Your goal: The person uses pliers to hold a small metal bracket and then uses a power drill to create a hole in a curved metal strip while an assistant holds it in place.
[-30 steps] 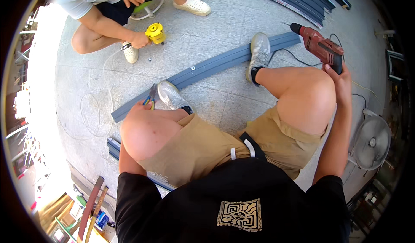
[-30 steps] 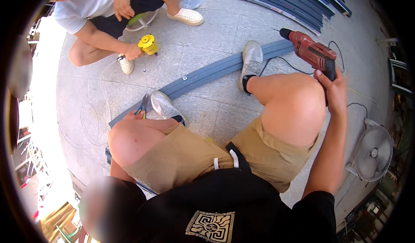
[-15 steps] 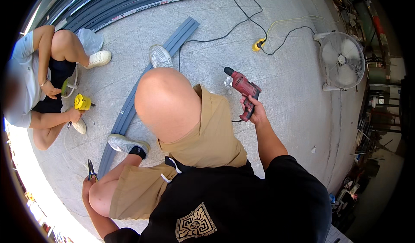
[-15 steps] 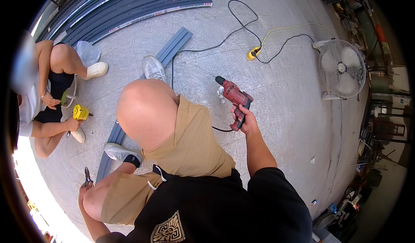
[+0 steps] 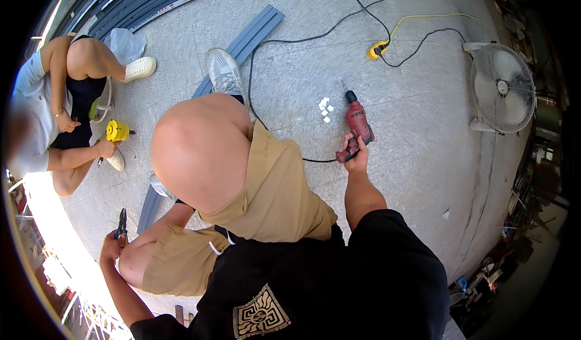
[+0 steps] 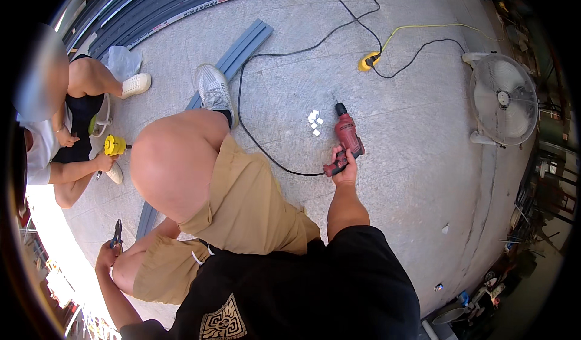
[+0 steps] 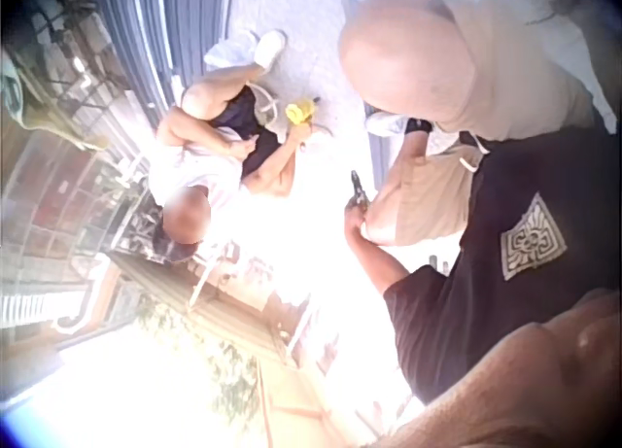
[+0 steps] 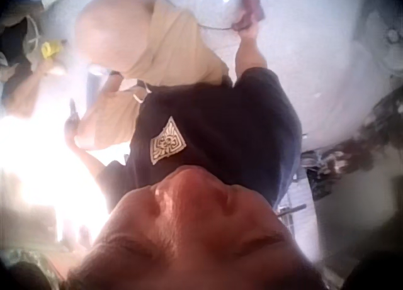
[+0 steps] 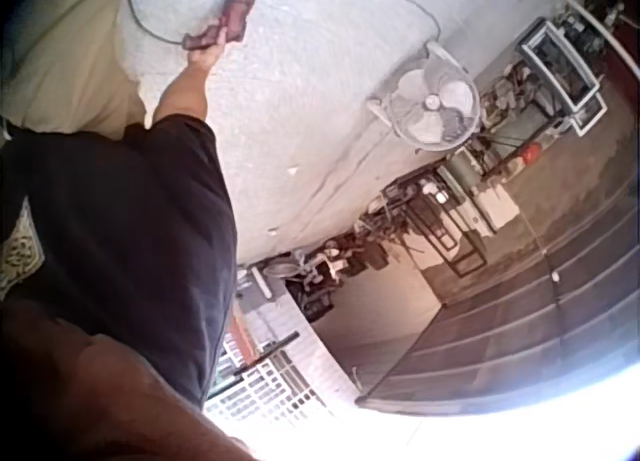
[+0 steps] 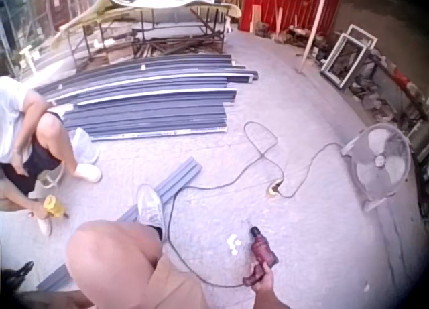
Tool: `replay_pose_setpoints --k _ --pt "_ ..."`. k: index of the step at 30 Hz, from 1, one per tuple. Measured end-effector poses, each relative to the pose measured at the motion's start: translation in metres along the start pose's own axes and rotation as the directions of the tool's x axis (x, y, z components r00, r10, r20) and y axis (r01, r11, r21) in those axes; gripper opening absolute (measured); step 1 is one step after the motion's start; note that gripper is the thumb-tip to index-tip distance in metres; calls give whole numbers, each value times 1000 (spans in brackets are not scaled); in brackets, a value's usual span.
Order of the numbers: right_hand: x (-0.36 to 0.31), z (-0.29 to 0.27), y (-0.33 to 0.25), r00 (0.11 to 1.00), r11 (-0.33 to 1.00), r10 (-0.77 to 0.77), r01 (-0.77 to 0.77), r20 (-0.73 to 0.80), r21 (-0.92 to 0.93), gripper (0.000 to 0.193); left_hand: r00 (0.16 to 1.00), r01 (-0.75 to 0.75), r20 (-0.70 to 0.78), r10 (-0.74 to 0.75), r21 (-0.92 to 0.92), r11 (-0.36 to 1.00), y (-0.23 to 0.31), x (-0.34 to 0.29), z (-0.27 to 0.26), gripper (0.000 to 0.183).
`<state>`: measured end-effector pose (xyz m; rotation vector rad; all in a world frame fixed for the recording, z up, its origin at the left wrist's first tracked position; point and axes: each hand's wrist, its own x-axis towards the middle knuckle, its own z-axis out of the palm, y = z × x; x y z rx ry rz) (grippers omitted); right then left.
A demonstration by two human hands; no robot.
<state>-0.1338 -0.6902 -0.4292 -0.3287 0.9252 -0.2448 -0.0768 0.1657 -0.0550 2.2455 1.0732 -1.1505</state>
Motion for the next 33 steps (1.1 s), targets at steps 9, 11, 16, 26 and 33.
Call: replay_pose_setpoints --k 9,11,16,26,33 --pt "23 -47 -9 976 917 151 -197 -156 -346 33 996 70 -58 -71 -17 997 5 7 5 15" --pt "30 -48 -12 970 866 124 -208 -207 -454 37 995 70 -67 -73 -49 996 9 9 7 17" --pt "17 -5 -15 835 202 -292 -423 -467 -883 34 995 -32 -96 18 -150 988 13 6 14 20" --pt "36 84 46 954 -613 18 248 300 -750 52 996 -79 -56 70 -182 980 12 1 27 22" --pt "67 67 37 960 -726 -9 185 279 -662 46 982 -179 -74 171 -104 978 38 -4 37 24"
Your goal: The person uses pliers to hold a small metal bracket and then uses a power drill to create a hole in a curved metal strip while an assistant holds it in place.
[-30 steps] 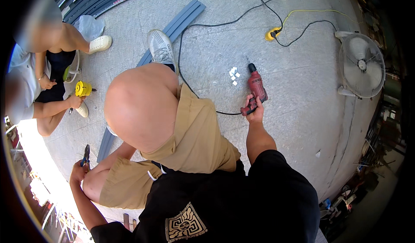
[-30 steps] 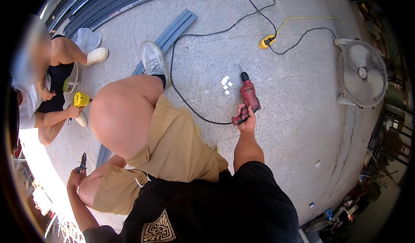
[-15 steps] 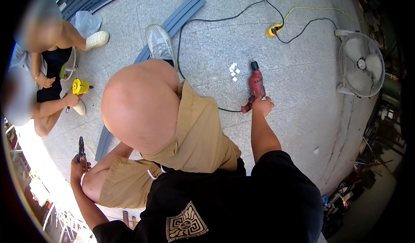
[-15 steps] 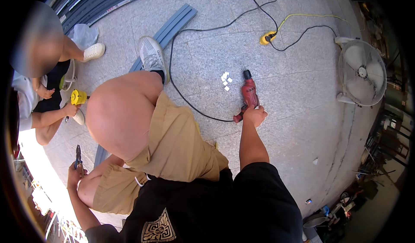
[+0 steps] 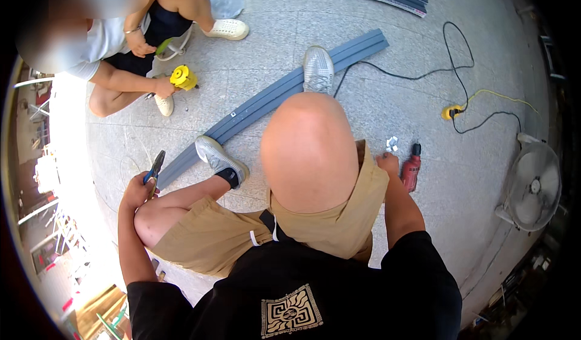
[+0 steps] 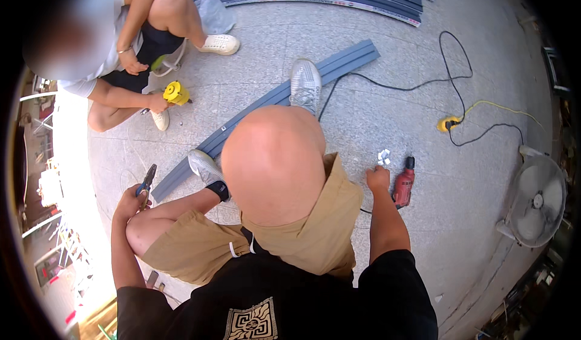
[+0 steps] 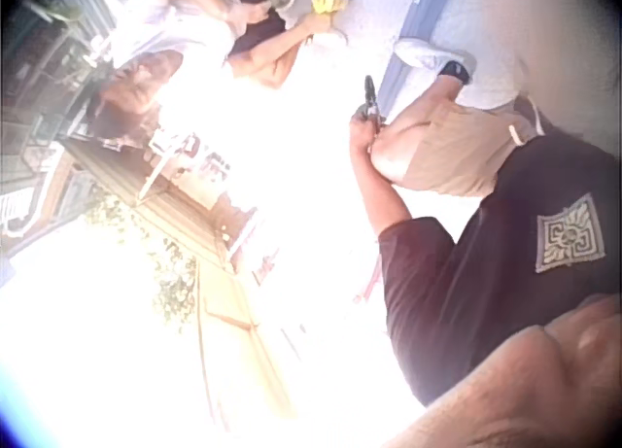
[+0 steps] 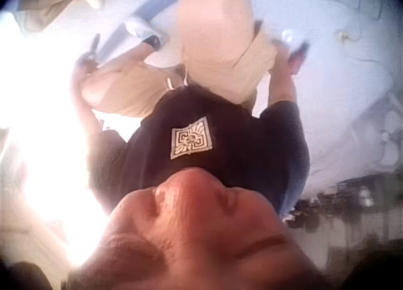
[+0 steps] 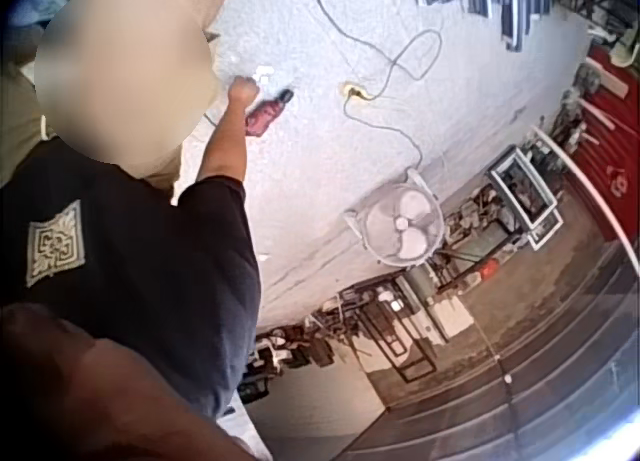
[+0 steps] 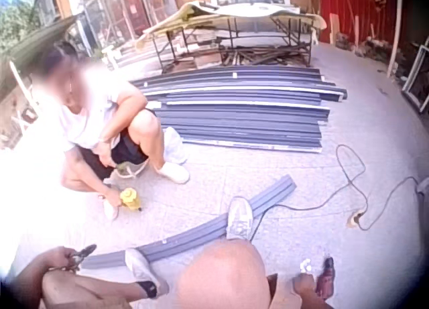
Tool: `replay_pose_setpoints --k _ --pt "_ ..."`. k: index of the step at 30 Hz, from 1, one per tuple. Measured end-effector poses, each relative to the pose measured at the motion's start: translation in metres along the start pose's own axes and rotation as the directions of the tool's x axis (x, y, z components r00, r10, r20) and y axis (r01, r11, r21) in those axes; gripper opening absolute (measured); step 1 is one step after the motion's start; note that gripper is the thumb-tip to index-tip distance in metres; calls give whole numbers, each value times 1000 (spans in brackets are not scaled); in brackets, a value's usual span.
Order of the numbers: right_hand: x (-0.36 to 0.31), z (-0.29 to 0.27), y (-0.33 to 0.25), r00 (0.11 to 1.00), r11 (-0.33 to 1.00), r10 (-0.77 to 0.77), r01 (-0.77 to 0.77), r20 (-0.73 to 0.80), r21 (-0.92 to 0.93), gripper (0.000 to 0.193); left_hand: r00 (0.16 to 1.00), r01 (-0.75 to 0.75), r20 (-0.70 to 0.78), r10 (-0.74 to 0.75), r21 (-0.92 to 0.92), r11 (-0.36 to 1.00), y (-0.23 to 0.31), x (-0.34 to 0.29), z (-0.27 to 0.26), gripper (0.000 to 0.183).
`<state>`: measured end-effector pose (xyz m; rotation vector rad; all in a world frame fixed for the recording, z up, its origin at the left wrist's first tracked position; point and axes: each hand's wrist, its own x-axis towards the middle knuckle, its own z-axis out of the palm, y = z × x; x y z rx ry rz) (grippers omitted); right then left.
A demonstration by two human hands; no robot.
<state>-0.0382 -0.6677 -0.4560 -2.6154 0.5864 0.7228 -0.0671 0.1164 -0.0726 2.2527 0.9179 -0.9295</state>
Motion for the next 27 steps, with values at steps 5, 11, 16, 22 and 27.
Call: replay_pose_setpoints --k 5,11,16,22,27 --pt "13 -1 -30 977 941 149 -93 -153 325 41 999 2 -46 -4 -24 1000 -7 -19 -16 21" --pt "38 -106 -140 987 402 91 87 -134 911 20 981 -182 -110 162 -218 959 7 -38 -31 22" --pt "-9 -258 -337 756 405 -308 654 -578 639 27 897 -437 -133 421 -394 809 58 -63 -54 26" --pt "-174 -353 -529 343 90 -705 911 -621 402 18 771 -526 -70 633 -630 571 97 -99 -52 33" --pt "-245 -341 -595 285 92 -939 748 -193 657 18 724 -501 -6 690 -692 519 104 -109 -40 38"
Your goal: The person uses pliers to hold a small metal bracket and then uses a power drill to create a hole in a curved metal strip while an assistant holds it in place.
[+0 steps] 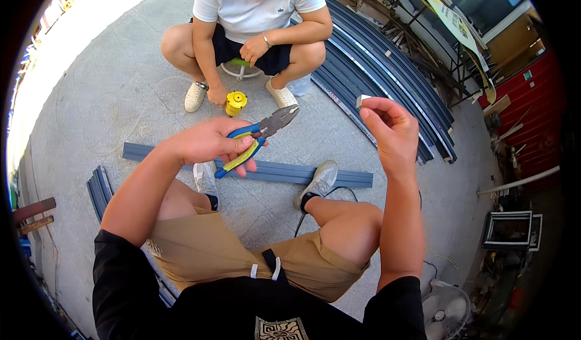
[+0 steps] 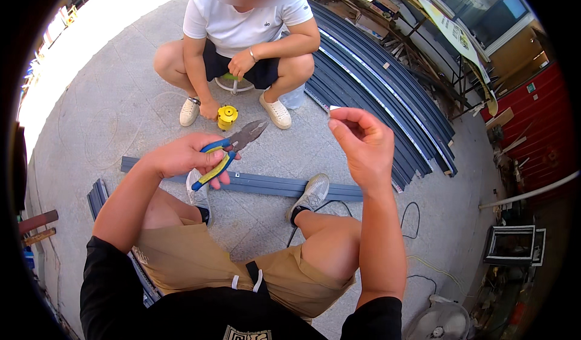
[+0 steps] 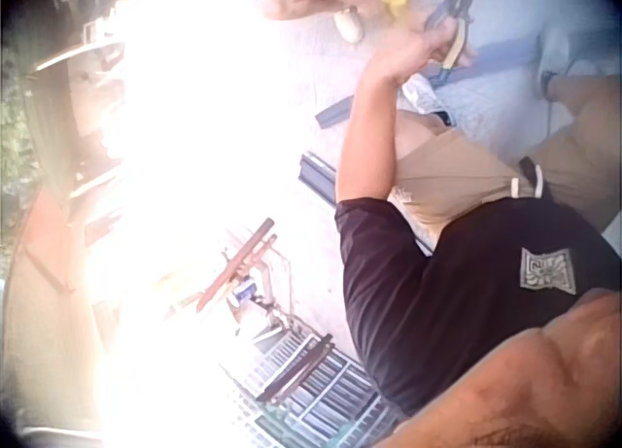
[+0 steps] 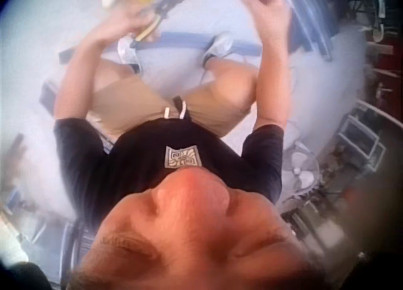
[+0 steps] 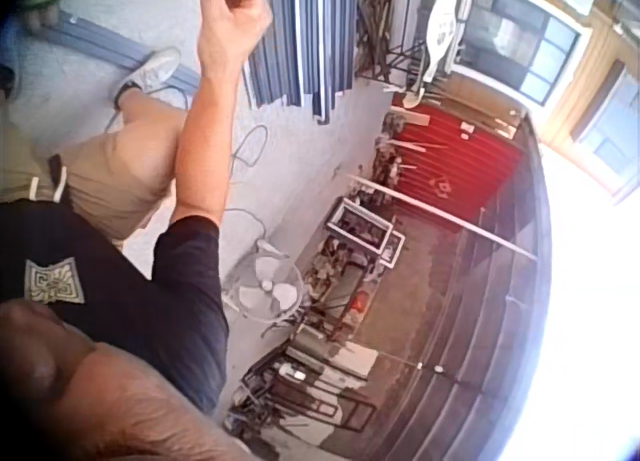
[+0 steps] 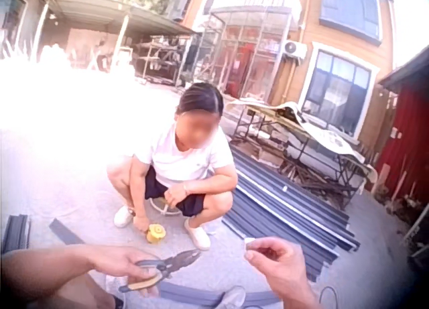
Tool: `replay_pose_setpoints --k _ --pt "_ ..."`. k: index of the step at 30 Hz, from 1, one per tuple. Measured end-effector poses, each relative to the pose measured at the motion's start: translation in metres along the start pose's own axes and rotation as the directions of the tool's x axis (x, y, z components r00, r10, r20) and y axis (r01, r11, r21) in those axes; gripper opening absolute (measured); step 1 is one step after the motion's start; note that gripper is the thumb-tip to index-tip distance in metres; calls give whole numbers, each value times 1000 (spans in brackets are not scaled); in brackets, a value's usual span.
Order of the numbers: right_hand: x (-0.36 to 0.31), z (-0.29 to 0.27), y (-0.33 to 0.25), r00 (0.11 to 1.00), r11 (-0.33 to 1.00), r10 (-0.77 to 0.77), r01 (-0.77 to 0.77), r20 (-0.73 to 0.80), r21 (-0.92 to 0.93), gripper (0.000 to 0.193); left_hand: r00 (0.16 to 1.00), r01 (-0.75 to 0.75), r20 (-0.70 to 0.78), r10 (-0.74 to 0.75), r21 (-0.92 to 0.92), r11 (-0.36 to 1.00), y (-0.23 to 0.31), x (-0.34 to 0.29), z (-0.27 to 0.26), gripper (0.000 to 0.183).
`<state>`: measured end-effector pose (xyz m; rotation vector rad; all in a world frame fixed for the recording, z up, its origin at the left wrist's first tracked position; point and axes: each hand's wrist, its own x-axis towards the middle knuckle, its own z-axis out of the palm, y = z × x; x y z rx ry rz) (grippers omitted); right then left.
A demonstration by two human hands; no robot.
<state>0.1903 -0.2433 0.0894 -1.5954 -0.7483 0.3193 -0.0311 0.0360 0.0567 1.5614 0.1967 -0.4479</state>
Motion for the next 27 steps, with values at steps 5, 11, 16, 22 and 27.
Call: replay_pose_setpoints --k 5,11,16,22,27 --pt "17 36 18 974 883 124 -197 192 426 17 999 -36 22 37 -40 999 2 1 0 43" --pt "33 35 40 914 766 14 -271 406 583 41 994 -67 68 81 -194 979 6 1 -4 49" --pt "36 39 46 887 653 -43 -323 459 685 27 988 -44 131 80 -253 966 7 3 -4 50" --pt "28 51 47 859 541 -109 -371 500 755 16 973 -44 195 120 -356 933 5 8 -5 50" --pt "22 57 44 845 474 -120 -412 521 778 16 965 -44 221 139 -386 922 3 11 -4 51"
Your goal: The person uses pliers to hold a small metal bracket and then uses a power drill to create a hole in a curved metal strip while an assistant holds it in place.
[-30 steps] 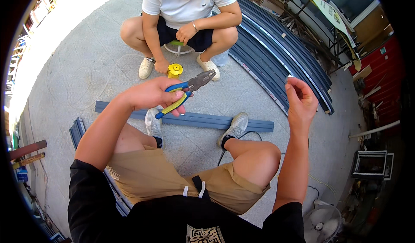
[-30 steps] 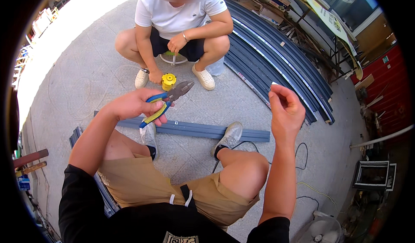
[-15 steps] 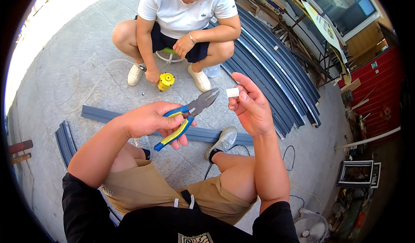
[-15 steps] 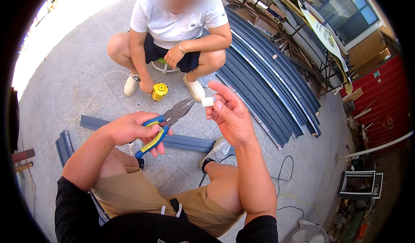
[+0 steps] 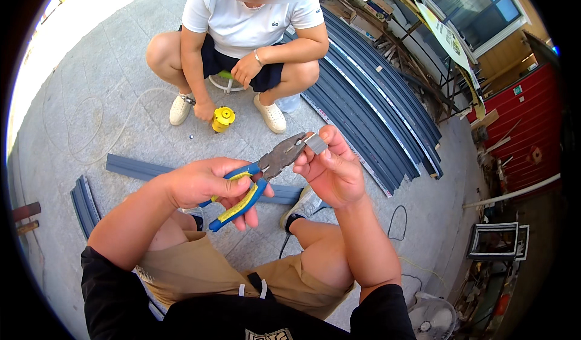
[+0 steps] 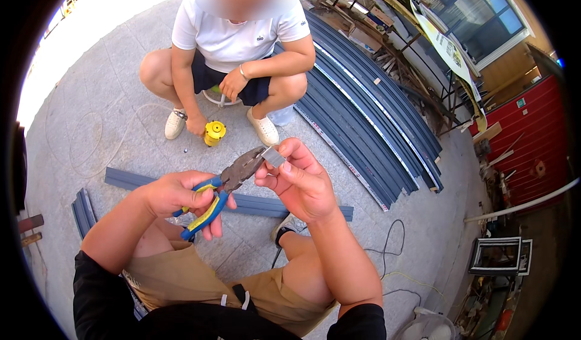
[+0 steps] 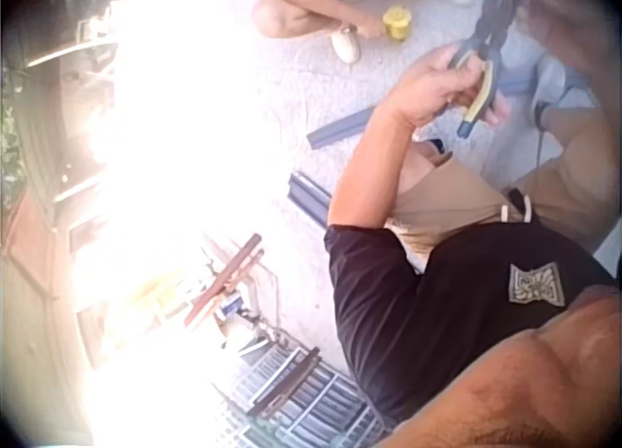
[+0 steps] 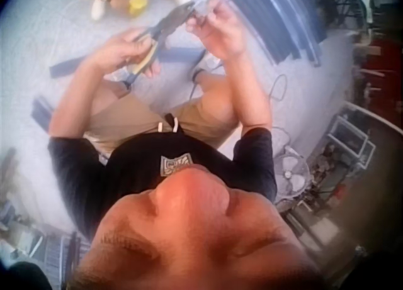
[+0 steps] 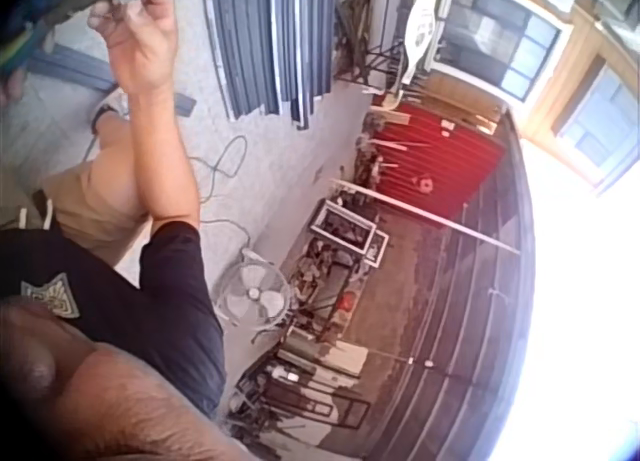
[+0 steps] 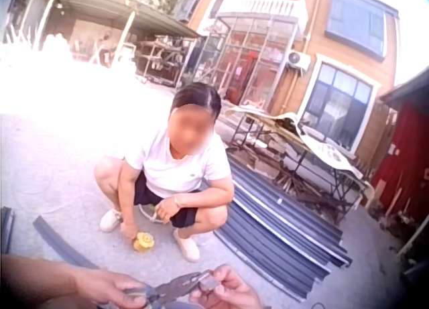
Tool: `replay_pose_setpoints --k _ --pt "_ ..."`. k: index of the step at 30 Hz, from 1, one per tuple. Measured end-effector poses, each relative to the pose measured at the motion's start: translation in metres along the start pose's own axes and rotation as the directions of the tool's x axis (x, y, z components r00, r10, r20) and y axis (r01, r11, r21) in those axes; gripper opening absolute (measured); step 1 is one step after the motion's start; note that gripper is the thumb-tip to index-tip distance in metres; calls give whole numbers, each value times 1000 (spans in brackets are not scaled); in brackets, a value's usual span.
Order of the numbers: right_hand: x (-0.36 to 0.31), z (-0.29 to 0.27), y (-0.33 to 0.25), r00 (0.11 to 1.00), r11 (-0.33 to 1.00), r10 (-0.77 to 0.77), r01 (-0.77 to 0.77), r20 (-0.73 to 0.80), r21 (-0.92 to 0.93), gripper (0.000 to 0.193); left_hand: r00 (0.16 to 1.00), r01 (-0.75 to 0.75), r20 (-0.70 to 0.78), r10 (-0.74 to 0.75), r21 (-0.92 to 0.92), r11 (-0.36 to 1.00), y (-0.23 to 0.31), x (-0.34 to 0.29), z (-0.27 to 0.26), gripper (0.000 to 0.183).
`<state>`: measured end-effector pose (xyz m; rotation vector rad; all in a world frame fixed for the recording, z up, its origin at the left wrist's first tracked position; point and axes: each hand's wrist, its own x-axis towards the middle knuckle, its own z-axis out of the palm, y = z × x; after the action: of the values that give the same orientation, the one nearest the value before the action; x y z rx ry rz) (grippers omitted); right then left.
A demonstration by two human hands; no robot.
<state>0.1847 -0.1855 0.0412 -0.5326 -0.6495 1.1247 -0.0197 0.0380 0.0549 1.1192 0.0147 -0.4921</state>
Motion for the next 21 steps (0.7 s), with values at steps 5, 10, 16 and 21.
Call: replay_pose_setpoints --k 5,10,16,21 --pt "0 3 0 1000 994 -22 22 0 111 19 998 -29 51 29 -3 1000 -2 -1 -3 53" --pt "2 2 3 1000 983 -8 6 13 186 18 996 -19 85 24 -58 998 -5 -3 -2 56" --pt "5 6 9 994 980 -33 11 107 197 17 989 -17 143 30 -87 996 -5 -6 0 57" --pt "6 8 14 991 982 -3 -22 136 185 16 982 -4 190 22 -94 996 -6 -6 -1 57"
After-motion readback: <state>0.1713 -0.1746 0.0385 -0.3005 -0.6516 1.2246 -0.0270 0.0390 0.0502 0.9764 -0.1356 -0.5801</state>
